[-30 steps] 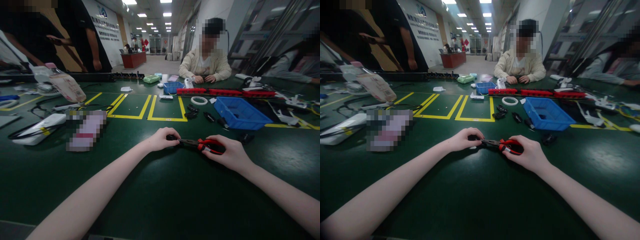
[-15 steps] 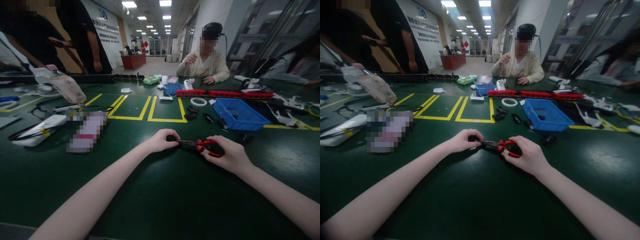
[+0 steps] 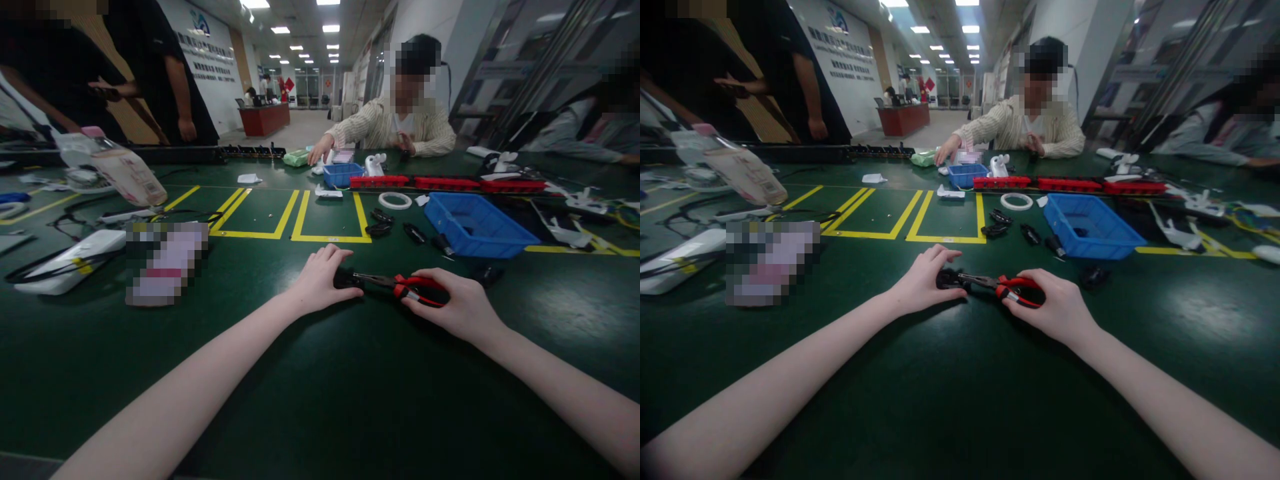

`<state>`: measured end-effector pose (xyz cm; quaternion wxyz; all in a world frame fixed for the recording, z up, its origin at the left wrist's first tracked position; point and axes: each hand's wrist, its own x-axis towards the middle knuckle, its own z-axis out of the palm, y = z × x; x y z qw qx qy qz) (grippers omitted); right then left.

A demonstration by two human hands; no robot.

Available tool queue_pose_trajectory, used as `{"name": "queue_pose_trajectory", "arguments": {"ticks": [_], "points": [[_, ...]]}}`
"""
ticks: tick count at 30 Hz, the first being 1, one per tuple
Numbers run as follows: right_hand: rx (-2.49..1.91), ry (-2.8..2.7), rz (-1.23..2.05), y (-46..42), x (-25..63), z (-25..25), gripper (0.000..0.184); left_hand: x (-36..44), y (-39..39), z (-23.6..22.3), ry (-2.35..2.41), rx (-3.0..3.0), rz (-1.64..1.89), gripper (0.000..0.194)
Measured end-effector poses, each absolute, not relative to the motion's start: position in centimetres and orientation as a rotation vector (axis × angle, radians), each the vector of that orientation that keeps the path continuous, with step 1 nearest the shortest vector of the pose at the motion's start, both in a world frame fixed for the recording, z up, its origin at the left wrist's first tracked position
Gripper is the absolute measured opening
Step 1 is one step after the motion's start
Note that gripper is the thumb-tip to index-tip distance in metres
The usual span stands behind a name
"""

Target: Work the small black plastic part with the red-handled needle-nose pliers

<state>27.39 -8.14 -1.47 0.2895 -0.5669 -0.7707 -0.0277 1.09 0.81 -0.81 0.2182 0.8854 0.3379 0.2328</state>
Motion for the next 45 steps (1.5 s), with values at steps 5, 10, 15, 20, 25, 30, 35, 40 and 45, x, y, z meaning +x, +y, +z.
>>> {"name": "queue_pose_trajectory", "arguments": {"ticks": [5, 10, 15, 20, 25, 30, 35, 40, 45], "points": [[-1.528, -2.041, -0.037, -8.17, 27.29, -1.36, 0.038, 0.82, 0.86, -0.88, 0.833, 2.446, 0.618, 0.053], [-1.52, -2.044, -0.033, -8.2, 27.25, -1.35, 0.039, 0.83, 0.8, -0.67, 0.765, 2.494, 0.62, 0.053], [-1.509, -2.039, -0.041, -8.15, 27.24, -1.34, 0.038, 0.84, 0.86, -0.61, 0.857, 2.54, 0.642, 0.054], [-1.506, -2.048, -0.024, -8.16, 27.19, -1.34, 0.039, 0.88, 0.82, -0.61, 0.826, 2.567, 0.526, 0.063], [-1.497, -2.053, 0.006, -8.15, 27.13, -1.3, 0.039, 0.93, 0.85, -0.55, 0.868, 2.55, 0.485, 0.071], [-1.496, -2.045, 0.052, -7.93, 27.27, -1.2, 0.037, 0.77, 0.99, -0.41, 0.791, 2.535, 0.456, 0.065], [-1.505, -2.023, 0.073, -7.78, 27.45, -1.13, 0.038, 0.59, 1.19, -0.45, 0.749, 2.491, 0.467, 0.067], [-1.49, -2.045, 0.097, -7.86, 27.38, -1.1, 0.037, 0.55, 1.35, -0.57, 0.749, 2.438, 0.493, 0.062], [-1.473, -2.056, 0.095, -7.88, 27.3, -1.11, 0.036, 0.55, 1.31, -0.48, 0.743, 2.421, 0.495, 0.06]]}}
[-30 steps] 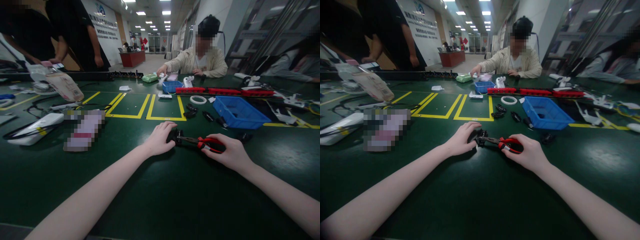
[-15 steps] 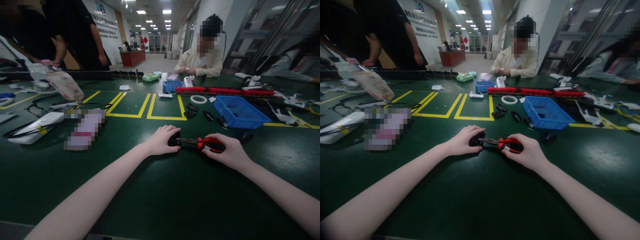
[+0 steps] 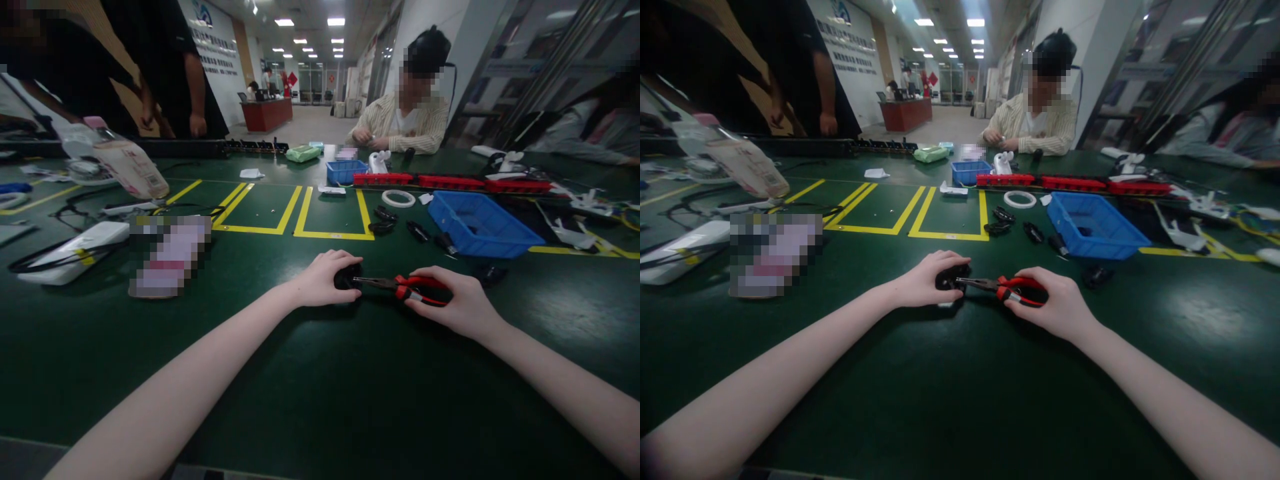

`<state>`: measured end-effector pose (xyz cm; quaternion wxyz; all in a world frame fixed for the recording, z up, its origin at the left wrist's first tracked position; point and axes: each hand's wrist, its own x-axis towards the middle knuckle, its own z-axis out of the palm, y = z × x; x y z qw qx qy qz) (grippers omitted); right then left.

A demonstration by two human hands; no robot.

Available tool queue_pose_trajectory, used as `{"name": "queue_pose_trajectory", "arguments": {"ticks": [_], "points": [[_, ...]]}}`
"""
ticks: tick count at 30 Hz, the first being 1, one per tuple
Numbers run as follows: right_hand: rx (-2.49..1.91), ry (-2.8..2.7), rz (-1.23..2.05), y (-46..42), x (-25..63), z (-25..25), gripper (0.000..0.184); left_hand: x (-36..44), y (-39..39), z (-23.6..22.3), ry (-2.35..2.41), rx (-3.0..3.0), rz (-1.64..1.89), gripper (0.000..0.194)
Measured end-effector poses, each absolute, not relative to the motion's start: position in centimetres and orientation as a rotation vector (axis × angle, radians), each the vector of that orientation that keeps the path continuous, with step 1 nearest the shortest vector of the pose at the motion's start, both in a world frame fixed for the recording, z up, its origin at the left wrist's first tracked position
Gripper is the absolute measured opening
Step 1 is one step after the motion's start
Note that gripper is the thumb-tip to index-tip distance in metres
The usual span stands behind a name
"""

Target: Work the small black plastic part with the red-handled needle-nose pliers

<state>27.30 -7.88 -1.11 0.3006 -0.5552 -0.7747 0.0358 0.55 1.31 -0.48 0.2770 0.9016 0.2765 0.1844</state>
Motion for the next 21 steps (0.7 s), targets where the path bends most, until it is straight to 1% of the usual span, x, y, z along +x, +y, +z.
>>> {"name": "queue_pose_trajectory", "arguments": {"ticks": [5, 10, 21], "points": [[-1.445, -2.054, 0.048, -7.96, 27.37, -1.07, 0.036, 0.45, 1.35, -0.34, 0.721, 2.398, 0.506, 0.05], [-1.428, -2.041, -0.012, -8.08, 27.62, -1.25, 0.04, 0.35, 1.36, -0.33, 0.666, 2.37, 0.533, 0.047], [-1.479, -1.992, 0.109, -8.13, 27.42, -0.51, 0.036, 0.25, 0.58, -0.07, 0.578, 2.265, 0.651, 0.056]]}}
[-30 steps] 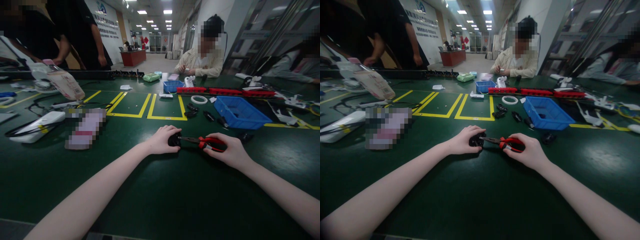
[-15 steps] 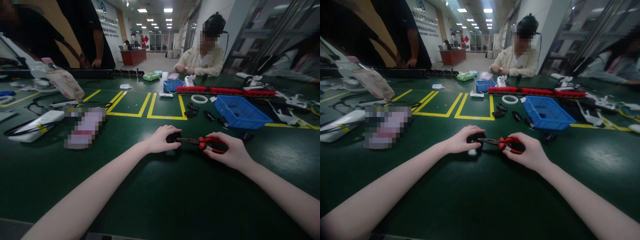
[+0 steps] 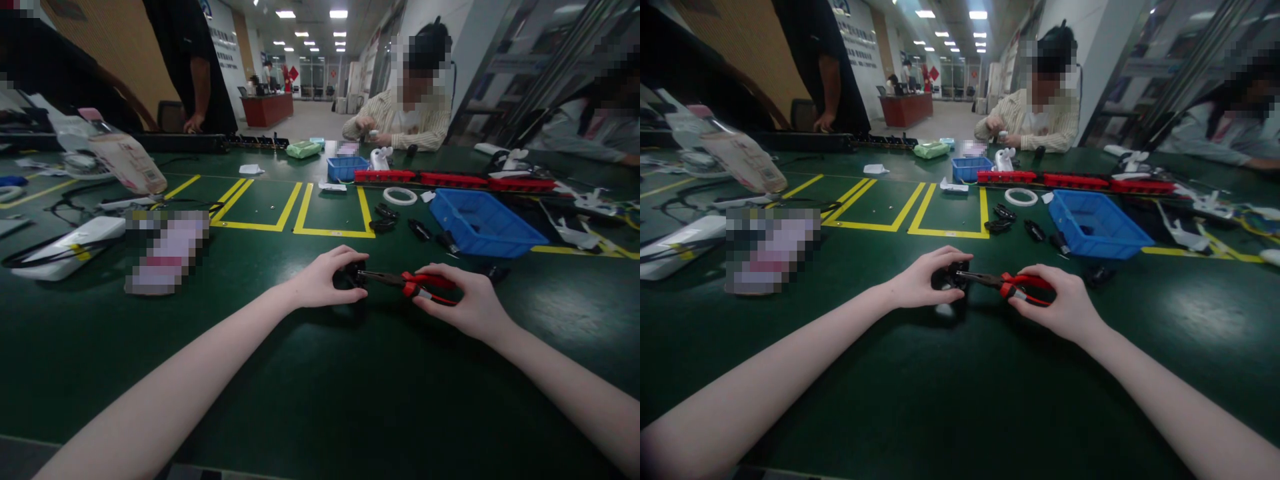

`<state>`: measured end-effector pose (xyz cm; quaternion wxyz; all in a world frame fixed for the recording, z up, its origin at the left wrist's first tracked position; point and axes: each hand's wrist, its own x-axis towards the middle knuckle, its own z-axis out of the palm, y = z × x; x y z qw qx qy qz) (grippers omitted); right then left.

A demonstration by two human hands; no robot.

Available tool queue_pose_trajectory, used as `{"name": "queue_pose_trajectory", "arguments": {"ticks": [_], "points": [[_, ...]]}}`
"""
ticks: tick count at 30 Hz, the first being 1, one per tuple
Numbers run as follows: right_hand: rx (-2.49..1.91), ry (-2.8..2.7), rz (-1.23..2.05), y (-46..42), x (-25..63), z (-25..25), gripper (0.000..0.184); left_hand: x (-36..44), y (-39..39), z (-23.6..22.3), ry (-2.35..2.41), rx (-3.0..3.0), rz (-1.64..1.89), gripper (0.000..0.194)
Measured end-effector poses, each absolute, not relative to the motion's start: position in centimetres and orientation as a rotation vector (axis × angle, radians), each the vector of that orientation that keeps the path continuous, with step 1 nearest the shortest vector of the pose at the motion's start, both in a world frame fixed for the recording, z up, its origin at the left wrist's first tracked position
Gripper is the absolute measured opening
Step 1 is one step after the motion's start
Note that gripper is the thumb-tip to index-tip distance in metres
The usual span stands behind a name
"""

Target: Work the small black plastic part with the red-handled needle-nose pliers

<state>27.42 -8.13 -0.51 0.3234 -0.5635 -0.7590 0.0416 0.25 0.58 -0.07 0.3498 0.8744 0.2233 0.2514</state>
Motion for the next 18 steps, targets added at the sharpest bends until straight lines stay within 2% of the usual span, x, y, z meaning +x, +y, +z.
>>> {"name": "queue_pose_trajectory", "arguments": {"ticks": [4, 10, 18], "points": [[-1.515, -1.985, 0.191, -8.3, 27.7, -0.3, 0.034, 0.2, 0.5, 0.1, 0.583, 2.244, 0.66, 0.059], [-1.593, -1.863, 0.413, -8.9, 27.6, -0.3, 0.036, 0.4, 0.5, 0.4, 0.586, 2.232, 0.626, 0.054], [-1.622, -1.931, 0.445, -8.9, 28.9, -0.7, 0.036, 0.4, 0.7, 0.4, 0.607, 2.177, 0.588, 0.058]]}}
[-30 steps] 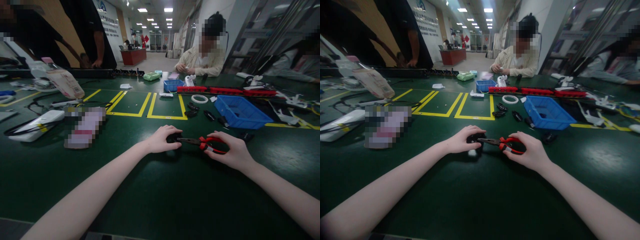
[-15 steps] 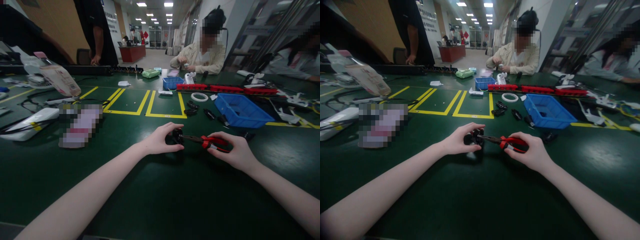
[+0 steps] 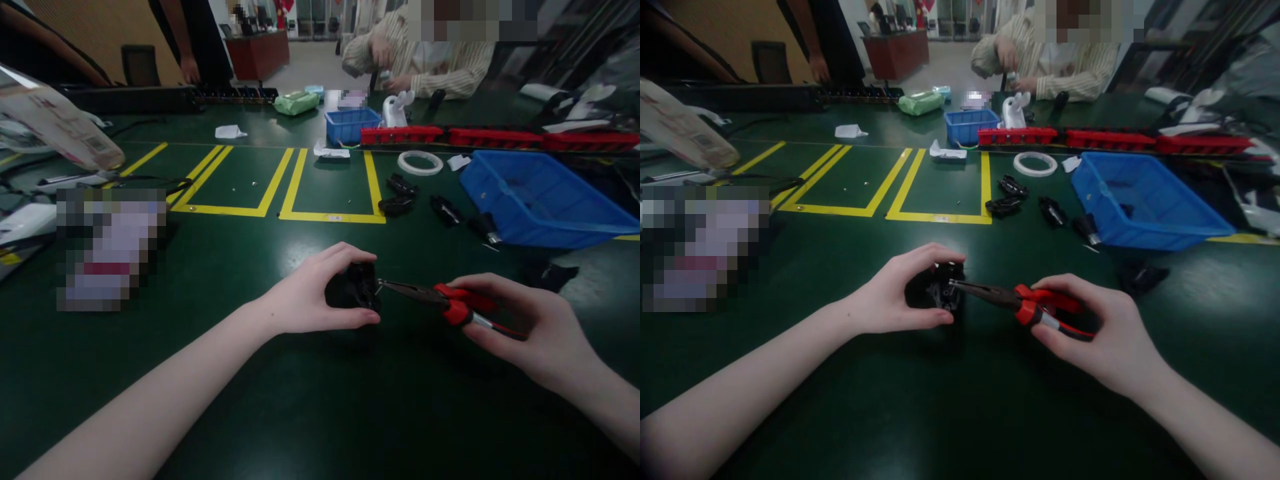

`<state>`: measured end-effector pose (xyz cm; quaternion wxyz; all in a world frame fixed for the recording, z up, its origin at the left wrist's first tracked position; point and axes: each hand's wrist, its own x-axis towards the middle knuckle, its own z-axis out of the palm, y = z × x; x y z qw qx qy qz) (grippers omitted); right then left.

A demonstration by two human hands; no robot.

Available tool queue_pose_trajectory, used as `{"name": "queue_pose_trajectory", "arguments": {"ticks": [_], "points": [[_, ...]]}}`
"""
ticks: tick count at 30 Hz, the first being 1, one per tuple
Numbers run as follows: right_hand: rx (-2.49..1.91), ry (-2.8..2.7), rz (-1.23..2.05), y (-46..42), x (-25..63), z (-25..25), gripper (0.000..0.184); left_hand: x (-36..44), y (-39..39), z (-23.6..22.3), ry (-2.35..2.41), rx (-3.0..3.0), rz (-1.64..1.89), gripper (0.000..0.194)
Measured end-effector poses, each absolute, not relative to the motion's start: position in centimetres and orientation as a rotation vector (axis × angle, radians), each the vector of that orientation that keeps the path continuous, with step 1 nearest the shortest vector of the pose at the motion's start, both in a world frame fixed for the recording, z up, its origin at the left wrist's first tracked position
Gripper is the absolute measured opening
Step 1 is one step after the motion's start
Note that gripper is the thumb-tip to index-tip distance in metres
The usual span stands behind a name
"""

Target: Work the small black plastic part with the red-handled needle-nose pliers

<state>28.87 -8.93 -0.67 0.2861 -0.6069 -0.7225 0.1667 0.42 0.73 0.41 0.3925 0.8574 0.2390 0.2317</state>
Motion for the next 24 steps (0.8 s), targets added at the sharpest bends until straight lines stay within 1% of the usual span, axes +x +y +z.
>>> {"name": "queue_pose_trajectory", "arguments": {"ticks": [9, 24], "points": [[-1.554, -2.037, 0.34, -8.96, 29.13, -0.9, 0.036, 0.65, 0.94, 0.37, 0.611, 2.179, 0.577, 0.06], [-1.567, -2.057, 0.317, -8.99, 28.72, -0.59, 0.036, 0.63, 0.77, 0.58, 0.574, 2.205, 0.535, 0.058]]}}
